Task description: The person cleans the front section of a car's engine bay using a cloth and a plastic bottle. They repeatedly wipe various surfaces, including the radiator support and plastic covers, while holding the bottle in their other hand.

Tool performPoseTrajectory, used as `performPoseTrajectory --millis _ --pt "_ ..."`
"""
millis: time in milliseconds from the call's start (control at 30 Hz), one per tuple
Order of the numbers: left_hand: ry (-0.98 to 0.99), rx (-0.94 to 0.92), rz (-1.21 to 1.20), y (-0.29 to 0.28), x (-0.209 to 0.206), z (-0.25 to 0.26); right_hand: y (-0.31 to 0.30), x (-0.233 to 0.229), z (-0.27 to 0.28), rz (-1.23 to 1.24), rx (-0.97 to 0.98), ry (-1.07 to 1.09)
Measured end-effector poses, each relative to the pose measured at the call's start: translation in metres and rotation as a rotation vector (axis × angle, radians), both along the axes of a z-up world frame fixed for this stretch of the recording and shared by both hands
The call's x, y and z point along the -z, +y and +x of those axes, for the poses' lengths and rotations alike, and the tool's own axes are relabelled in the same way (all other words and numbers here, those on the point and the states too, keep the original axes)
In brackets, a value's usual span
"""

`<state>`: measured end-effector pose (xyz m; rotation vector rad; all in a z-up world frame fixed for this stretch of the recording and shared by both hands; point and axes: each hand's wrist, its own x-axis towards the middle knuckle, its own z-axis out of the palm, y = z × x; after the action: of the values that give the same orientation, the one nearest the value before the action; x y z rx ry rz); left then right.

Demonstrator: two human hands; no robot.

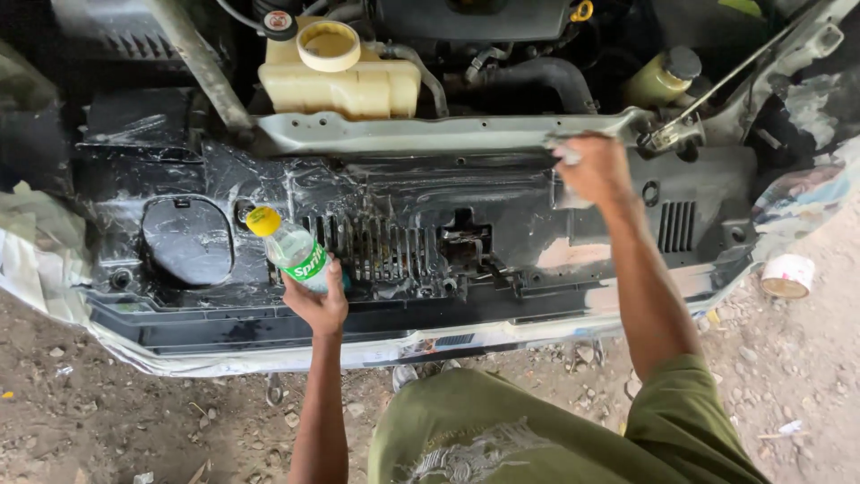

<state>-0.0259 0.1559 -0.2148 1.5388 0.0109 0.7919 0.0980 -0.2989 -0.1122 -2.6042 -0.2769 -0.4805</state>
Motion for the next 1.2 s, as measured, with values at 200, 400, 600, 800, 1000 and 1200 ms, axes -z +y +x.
performPoseTrajectory --millis 200,400,600,800,1000,1200 --pt "-0.005 0.036 -0.07 -0.004 -0.004 -0.002 0.065 0.072 -0.029 0.184 0.29 -0.299" --pt "-0.034 0.077 -0.111 -0.006 0.003 0.0 0.124 0.034 -0.051 0.124 -0.208 -0.221" --pt "-0.005 0.045 -0.115 -0.008 0.002 0.002 0.063 0.072 -0.069 -0.057 -0.12 -0.352" --pt "-0.04 0.066 -0.07 -0.007 0.007 -0.001 0.096 0.083 -0.061 0.065 -0.041 -0.24" --pt "-0.057 0.091 -0.096 -0.003 0.008 0.002 0.033 0.083 -0.129 0.035 -0.086 -0.015" --pt "-0.079 0.072 -0.054 -0.006 0.003 0.006 0.076 0.109 -0.099 0.012 0.108 -0.345"
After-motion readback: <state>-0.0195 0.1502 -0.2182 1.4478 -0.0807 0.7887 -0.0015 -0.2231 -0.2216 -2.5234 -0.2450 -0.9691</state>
